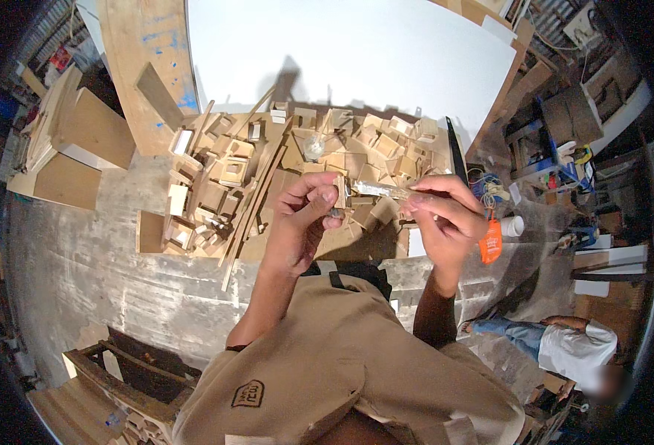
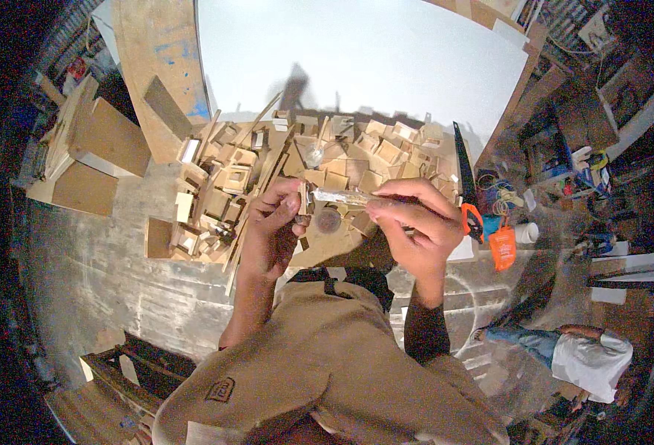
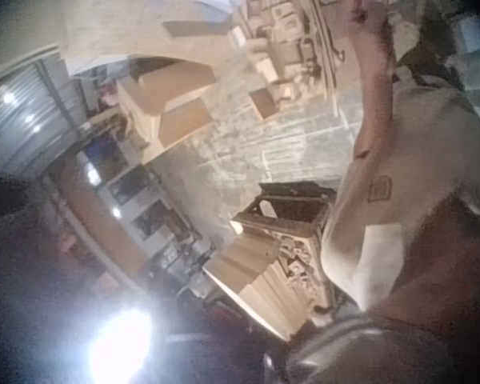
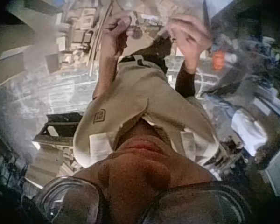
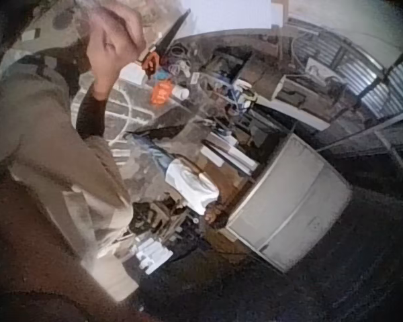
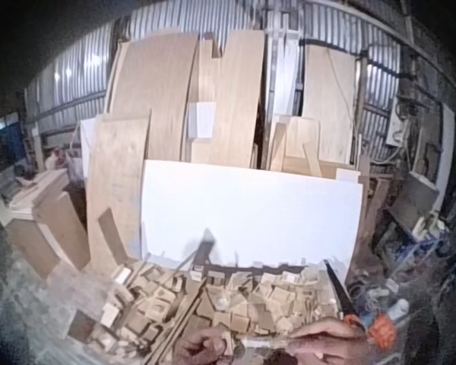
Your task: The person uses a saw to cut a small piece of wood, applies glue to it with a small stick, and then attaches it to a larger wooden structure.
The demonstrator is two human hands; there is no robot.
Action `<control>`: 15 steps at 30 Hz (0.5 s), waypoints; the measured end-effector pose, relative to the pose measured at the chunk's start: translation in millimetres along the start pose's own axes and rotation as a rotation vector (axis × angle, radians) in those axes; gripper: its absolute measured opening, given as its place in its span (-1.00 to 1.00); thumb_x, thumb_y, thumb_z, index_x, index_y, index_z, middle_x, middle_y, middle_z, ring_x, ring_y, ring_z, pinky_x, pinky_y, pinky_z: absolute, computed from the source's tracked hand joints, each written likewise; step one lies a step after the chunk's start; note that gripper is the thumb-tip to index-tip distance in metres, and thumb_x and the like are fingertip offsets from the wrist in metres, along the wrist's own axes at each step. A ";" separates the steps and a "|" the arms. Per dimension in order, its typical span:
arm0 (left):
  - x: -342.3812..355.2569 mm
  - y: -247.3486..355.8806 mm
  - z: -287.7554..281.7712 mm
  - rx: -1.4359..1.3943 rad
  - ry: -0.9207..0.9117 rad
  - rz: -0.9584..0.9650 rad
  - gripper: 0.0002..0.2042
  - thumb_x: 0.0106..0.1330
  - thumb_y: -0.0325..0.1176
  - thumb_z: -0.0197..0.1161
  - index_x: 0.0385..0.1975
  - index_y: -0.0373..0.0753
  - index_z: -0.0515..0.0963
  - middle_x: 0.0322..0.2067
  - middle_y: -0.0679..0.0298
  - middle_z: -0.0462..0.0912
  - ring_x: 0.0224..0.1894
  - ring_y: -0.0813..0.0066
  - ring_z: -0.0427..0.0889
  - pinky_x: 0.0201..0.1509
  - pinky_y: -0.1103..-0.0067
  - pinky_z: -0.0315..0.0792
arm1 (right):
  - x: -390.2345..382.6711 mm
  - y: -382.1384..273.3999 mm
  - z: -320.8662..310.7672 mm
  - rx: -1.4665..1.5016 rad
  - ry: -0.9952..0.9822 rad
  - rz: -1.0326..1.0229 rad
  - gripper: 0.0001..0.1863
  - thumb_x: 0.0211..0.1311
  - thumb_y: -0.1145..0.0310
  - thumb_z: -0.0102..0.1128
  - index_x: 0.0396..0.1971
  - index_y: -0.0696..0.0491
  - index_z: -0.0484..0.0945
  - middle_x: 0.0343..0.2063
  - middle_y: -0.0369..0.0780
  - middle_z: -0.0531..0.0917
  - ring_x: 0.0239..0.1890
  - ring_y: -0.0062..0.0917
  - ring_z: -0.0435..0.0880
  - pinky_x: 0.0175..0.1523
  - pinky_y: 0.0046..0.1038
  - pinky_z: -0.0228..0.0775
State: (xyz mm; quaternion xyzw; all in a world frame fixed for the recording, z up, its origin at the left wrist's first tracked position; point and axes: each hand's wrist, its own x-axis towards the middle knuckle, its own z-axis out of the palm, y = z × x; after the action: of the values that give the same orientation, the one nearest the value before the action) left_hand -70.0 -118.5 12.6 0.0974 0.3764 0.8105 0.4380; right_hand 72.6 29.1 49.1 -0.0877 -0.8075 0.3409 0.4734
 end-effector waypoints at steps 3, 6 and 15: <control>-5.3 1.2 2.5 -0.037 -0.042 -0.055 -0.80 0.32 -0.41 0.22 -0.11 -0.29 0.55 -0.39 0.33 0.58 -0.53 0.72 0.46 -0.51 0.81 0.36 | -6.8 7.9 4.0 0.086 0.024 -0.045 -0.74 -0.20 0.69 0.42 -0.44 0.05 0.71 -0.38 -0.19 0.68 -0.40 -0.53 0.64 -0.34 -0.59 0.45; -9.9 2.9 -0.1 -0.077 -0.089 -0.105 -0.80 0.33 -0.41 0.20 -0.09 -0.29 0.53 -0.40 0.34 0.58 -0.51 0.75 0.49 -0.53 0.85 0.39 | -10.8 10.8 3.5 0.120 -0.017 -0.091 -0.74 -0.20 0.69 0.43 -0.45 0.05 0.72 -0.37 -0.18 0.69 -0.41 -0.54 0.63 -0.35 -0.60 0.43; -17.1 5.9 2.0 -0.279 -0.124 -0.249 -0.80 0.35 -0.45 0.17 -0.07 -0.33 0.51 -0.37 0.36 0.61 -0.47 0.76 0.60 -0.44 0.91 0.54 | -21.1 7.9 -1.3 0.078 0.042 -0.160 -0.77 -0.26 0.65 0.45 -0.51 0.01 0.74 -0.40 -0.18 0.68 -0.42 -0.56 0.63 -0.39 -0.62 0.42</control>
State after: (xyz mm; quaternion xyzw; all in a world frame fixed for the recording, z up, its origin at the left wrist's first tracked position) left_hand -62.6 -132.9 21.0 0.0382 0.2421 0.7867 0.5666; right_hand 83.5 25.8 29.6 -0.0114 -0.7880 0.3311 0.5190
